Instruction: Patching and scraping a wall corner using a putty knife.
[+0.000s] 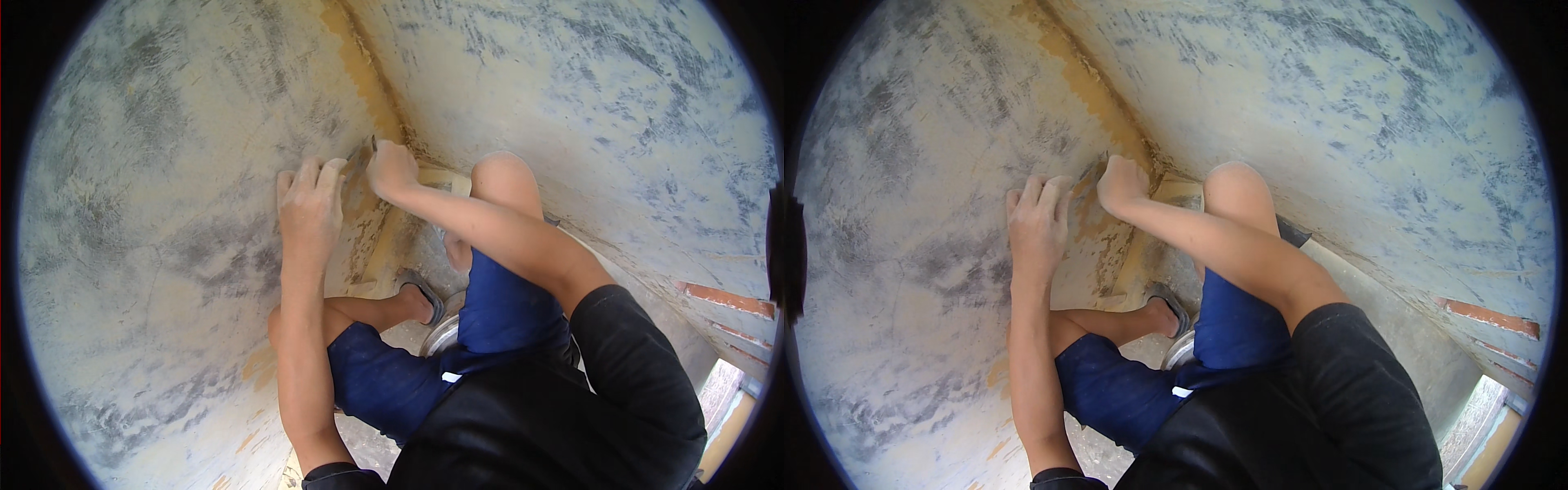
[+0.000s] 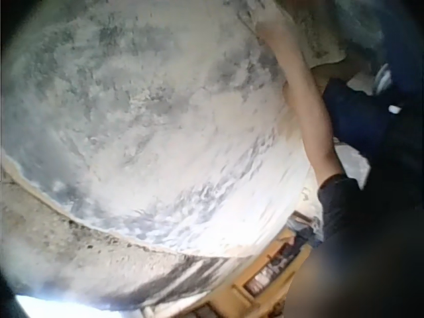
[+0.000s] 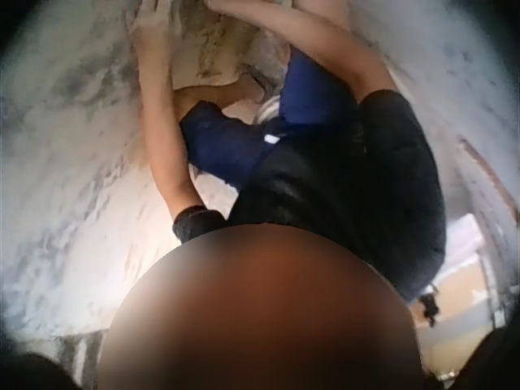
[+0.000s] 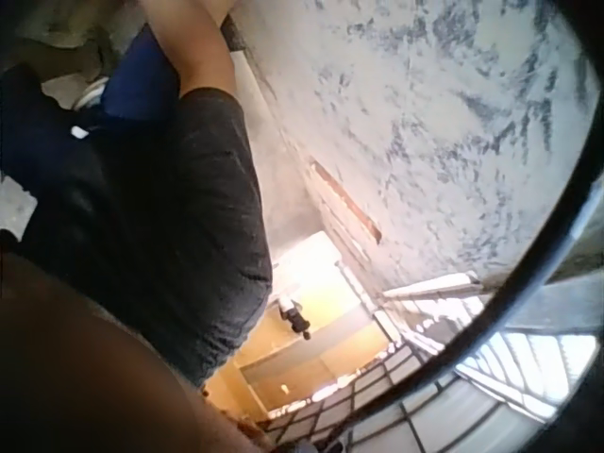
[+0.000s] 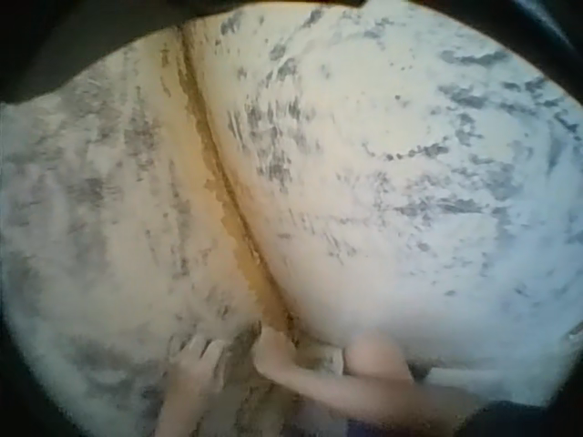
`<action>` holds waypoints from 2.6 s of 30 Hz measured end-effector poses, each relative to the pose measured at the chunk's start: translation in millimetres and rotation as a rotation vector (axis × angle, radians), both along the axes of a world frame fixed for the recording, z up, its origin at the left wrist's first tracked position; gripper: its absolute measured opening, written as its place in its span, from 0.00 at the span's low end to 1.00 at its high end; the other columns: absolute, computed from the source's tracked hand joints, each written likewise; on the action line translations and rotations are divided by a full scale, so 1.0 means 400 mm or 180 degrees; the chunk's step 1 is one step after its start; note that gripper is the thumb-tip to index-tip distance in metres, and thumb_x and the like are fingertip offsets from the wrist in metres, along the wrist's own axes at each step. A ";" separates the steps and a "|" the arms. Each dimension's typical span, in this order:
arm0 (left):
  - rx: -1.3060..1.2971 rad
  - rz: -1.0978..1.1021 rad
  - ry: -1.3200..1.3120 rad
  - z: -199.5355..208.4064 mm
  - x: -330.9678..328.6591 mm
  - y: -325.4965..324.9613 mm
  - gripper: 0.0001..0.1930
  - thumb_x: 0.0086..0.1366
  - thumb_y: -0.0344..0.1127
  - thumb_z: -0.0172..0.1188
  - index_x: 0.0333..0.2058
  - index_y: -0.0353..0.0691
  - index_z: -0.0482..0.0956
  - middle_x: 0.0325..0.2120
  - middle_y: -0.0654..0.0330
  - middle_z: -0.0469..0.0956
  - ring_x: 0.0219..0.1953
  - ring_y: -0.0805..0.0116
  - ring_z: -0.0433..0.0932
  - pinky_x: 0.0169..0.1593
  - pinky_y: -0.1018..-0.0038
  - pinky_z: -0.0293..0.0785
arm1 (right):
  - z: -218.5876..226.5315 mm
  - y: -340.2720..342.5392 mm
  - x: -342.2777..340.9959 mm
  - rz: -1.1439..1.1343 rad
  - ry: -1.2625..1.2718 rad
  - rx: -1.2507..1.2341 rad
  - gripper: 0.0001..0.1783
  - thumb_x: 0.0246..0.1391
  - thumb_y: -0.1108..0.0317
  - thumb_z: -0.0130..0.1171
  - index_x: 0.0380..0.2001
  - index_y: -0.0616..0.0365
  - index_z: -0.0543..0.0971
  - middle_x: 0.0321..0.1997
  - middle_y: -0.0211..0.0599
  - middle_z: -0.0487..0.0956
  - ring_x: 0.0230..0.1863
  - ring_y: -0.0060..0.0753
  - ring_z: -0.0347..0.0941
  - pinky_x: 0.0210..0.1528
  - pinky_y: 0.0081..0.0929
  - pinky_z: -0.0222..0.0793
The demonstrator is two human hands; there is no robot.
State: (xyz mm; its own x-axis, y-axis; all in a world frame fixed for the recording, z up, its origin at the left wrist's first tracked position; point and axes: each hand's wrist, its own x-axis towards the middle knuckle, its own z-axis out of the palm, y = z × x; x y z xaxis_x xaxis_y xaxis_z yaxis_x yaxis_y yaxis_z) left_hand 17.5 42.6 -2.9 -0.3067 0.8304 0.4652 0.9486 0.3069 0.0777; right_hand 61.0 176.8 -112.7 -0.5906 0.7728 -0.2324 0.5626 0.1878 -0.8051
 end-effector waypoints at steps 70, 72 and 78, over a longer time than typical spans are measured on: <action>-0.1252 0.0421 -0.2212 -0.017 -0.037 -0.067 0.19 0.61 0.31 0.69 0.48 0.29 0.80 0.30 0.50 0.77 0.30 0.58 0.75 0.40 0.64 0.74 | -0.112 0.063 -0.043 0.0505 -0.0629 0.1257 0.08 0.57 0.80 0.55 0.38 0.68 0.81 0.39 0.57 0.85 0.45 0.55 0.85 0.44 0.42 0.82; -0.1186 0.0407 -0.2231 -0.018 -0.038 -0.071 0.19 0.61 0.31 0.69 0.48 0.29 0.80 0.30 0.50 0.77 0.30 0.58 0.75 0.40 0.64 0.74 | -0.106 0.052 -0.042 0.0706 -0.0543 0.1457 0.08 0.57 0.80 0.55 0.39 0.68 0.81 0.39 0.57 0.85 0.43 0.56 0.84 0.44 0.43 0.81; -0.1080 0.0280 -0.2175 -0.025 -0.036 -0.061 0.18 0.60 0.31 0.69 0.47 0.28 0.80 0.28 0.50 0.76 0.29 0.57 0.74 0.39 0.63 0.74 | -0.159 0.029 -0.062 0.0493 -0.0262 0.2471 0.07 0.54 0.77 0.58 0.36 0.64 0.83 0.33 0.50 0.84 0.38 0.50 0.85 0.40 0.39 0.81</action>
